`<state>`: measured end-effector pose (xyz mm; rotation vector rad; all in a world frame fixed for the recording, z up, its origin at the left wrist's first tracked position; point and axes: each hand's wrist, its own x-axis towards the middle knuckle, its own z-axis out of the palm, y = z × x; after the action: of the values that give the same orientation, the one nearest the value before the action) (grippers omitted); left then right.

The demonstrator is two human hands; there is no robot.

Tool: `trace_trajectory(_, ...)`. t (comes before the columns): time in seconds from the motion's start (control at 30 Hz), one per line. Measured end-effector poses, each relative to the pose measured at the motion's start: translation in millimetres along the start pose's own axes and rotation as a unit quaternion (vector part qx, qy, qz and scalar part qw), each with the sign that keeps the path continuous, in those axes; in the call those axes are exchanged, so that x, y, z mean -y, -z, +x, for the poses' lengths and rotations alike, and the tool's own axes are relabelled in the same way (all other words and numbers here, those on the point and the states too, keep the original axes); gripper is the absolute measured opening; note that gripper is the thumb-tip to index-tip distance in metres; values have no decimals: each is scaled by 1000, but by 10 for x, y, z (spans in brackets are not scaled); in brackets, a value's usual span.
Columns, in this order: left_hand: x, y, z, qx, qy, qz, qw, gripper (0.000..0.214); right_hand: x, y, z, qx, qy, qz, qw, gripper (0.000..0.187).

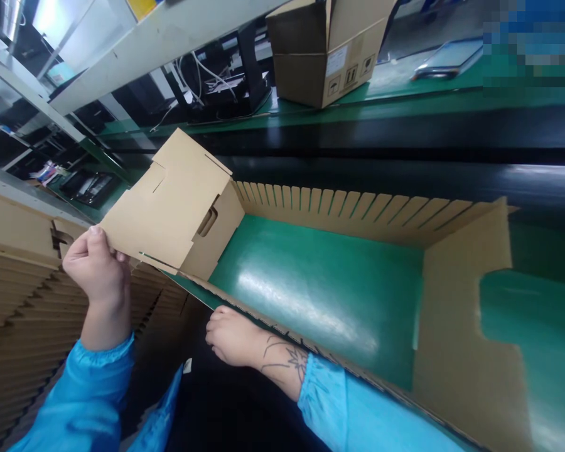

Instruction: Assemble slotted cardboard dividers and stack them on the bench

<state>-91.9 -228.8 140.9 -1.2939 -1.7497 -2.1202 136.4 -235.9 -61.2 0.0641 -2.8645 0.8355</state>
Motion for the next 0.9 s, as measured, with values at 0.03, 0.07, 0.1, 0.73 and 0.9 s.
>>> trace_trajectory(0.03,24,4,-7,3,8,7,1000,64,-1,-1,1,-2,2,-1,1000,15)
trace_trajectory(0.07,47,8,-11,7,18,12,1000,63,-2,-1,2,-3,4,-2,1000,15)
trace_trajectory(0.1,70,12,-13,11,25,15,1000,63,-3,-2,2,-5,5,-3,1000,15)
trace_trajectory(0.73,-13,138,-194,189,-162,183,951,24,17,47,-20,-10,7,-3,1000,14)
trace_trajectory(0.9,-38,79,-217,212,-150,175,950,29,0,21,-30,-27,14,5,1000,15)
